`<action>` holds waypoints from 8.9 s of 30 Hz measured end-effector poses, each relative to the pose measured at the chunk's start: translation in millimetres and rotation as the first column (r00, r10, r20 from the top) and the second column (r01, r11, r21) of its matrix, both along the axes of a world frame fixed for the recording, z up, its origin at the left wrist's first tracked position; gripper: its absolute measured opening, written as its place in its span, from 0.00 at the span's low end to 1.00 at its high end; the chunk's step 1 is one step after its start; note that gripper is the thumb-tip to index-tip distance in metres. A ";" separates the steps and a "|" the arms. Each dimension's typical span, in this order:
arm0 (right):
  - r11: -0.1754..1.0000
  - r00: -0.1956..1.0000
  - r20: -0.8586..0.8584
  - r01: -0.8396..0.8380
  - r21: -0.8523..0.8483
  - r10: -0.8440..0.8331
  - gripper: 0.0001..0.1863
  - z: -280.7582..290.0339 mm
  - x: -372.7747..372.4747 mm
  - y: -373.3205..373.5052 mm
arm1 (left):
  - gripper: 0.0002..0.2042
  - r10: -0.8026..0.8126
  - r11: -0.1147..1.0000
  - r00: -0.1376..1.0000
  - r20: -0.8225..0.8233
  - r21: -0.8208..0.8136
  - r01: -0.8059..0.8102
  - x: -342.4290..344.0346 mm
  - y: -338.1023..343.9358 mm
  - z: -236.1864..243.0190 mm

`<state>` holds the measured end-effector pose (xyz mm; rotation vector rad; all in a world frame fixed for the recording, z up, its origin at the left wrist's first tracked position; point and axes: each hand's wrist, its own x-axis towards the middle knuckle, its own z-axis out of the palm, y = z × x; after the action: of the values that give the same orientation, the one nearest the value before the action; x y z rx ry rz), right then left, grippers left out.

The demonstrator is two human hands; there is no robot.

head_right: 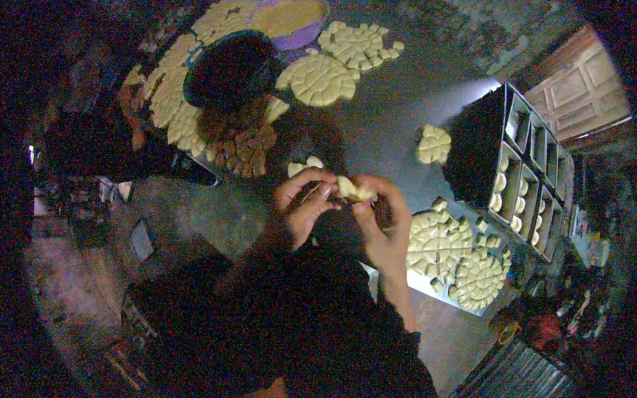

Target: The person prepares bread by taking small pieces of dough, dipping them in a bowl, shaping them by hand, and placing them into metal baking pans.

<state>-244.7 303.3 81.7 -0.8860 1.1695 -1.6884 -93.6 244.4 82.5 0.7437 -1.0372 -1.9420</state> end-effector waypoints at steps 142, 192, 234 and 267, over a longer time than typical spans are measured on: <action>0.713 0.562 -0.816 0.516 0.475 0.136 0.16 -158.3 97.4 -72.9 | 0.20 0.083 0.786 0.758 0.646 -0.511 0.349 122.0 -126.6 -205.9; 0.869 0.815 0.306 -0.478 -0.124 0.492 0.34 39.0 194.9 -275.6 | 0.43 0.302 0.762 0.748 -0.591 -0.321 -0.562 121.1 -246.7 -39.7; 0.883 0.571 -0.673 -0.301 0.361 0.470 0.23 -36.8 98.3 -515.0 | 0.11 0.178 0.984 0.983 0.032 0.008 -0.179 221.7 -232.4 -50.9; 0.872 0.255 -0.944 -0.390 -0.296 -0.207 0.17 81.9 90.2 4.3 | 0.15 0.024 0.999 0.982 -0.186 0.045 -0.016 98.5 8.9 31.8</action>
<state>-154.6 307.6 163.5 -2.5691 1.3564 -1.2084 4.8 253.3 114.2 0.5800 -0.8727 -1.9803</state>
